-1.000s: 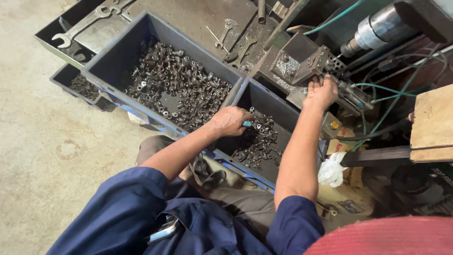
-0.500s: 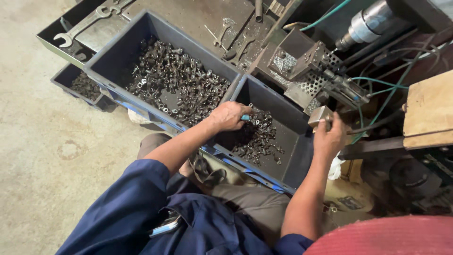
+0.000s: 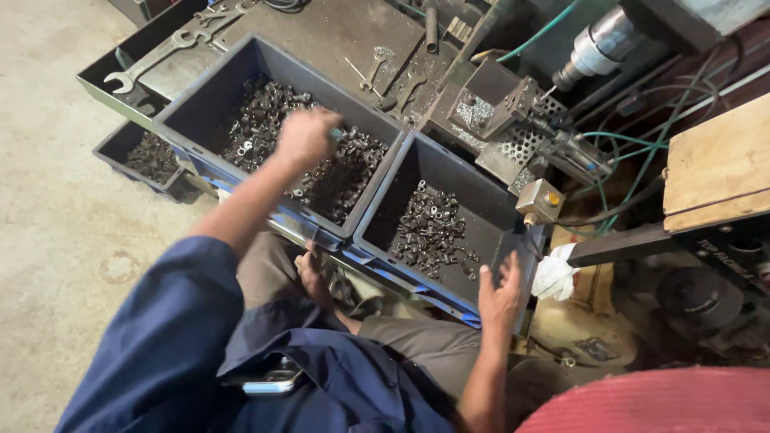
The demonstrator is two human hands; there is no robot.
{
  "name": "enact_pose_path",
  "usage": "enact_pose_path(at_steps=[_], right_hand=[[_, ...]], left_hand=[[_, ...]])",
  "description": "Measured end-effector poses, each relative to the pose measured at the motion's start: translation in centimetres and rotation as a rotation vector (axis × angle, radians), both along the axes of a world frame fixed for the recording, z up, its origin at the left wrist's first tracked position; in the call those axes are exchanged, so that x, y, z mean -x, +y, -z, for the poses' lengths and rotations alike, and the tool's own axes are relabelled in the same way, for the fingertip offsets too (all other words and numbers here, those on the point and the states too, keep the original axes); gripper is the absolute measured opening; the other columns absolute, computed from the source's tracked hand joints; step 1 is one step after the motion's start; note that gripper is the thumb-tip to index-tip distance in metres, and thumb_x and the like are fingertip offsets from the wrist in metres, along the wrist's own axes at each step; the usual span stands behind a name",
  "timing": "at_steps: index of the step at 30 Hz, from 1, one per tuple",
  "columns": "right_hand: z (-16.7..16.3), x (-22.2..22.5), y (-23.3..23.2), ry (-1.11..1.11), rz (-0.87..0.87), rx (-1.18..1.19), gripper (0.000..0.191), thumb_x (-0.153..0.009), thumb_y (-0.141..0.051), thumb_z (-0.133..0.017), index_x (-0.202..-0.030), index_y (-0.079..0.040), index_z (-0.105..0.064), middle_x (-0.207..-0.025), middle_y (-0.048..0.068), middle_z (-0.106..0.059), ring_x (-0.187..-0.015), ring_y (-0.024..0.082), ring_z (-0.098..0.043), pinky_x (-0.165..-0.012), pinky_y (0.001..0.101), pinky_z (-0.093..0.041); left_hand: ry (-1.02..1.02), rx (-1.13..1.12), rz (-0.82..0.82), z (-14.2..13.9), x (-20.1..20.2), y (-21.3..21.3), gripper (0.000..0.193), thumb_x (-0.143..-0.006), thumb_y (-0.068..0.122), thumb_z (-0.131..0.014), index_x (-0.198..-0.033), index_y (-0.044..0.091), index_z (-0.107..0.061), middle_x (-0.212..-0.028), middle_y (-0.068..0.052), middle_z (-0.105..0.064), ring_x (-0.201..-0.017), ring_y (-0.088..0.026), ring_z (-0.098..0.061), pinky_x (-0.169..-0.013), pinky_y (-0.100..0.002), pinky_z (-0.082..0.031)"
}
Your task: The person repeatedly picks small metal parts from a bin, places them into a jig on a drill press, and then returns them to a second bin. The cycle continues throughout the clip.
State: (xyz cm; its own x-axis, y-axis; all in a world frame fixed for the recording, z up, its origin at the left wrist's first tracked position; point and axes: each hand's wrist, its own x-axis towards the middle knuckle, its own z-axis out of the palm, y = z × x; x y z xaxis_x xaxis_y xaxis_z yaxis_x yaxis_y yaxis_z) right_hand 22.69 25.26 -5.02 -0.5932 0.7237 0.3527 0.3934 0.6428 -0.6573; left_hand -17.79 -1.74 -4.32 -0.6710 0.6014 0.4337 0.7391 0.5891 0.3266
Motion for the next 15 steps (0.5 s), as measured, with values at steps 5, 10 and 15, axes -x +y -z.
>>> enact_pose_path(at_steps=[5,10,15], right_hand=[[2.4,-0.9,-1.5,-0.002,0.116,-0.028,0.054,-0.091,-0.022,-0.073,-0.141,-0.006,-0.061,-0.121,0.015,-0.073,-0.108,0.026,-0.073,-0.09,0.0388,-0.057],[2.6,-0.5,-1.1,-0.115,0.114,-0.133,0.051,-0.091,-0.022,-0.073,-0.138,-0.006,-0.062,-0.114,0.012,-0.076,-0.102,0.025,-0.074,-0.087,0.0395,-0.056],[2.4,-0.8,-1.5,-0.118,0.138,-0.148,0.058,-0.092,-0.024,-0.073,-0.145,-0.006,-0.057,-0.108,0.011,-0.077,-0.096,0.025,-0.074,-0.086,0.0397,-0.056]], left_hand=[[0.139,0.436,-0.167,0.7,5.6,-6.5,0.016,-0.093,0.016,-0.063,-0.102,0.017,-0.076,-0.101,-0.013,-0.074,-0.095,-0.029,-0.074,-0.101,-0.049,-0.044],[-0.032,0.63,-0.264,2.9,7.1,-8.6,0.019,-0.088,0.018,-0.061,-0.094,0.014,-0.079,-0.1,-0.014,-0.077,-0.095,-0.028,-0.075,-0.097,-0.048,-0.044],[-0.052,0.627,-0.274,3.9,7.0,-8.3,0.025,-0.095,0.017,-0.058,-0.089,0.014,-0.082,-0.096,-0.014,-0.08,-0.093,-0.028,-0.077,-0.092,-0.044,-0.047]])
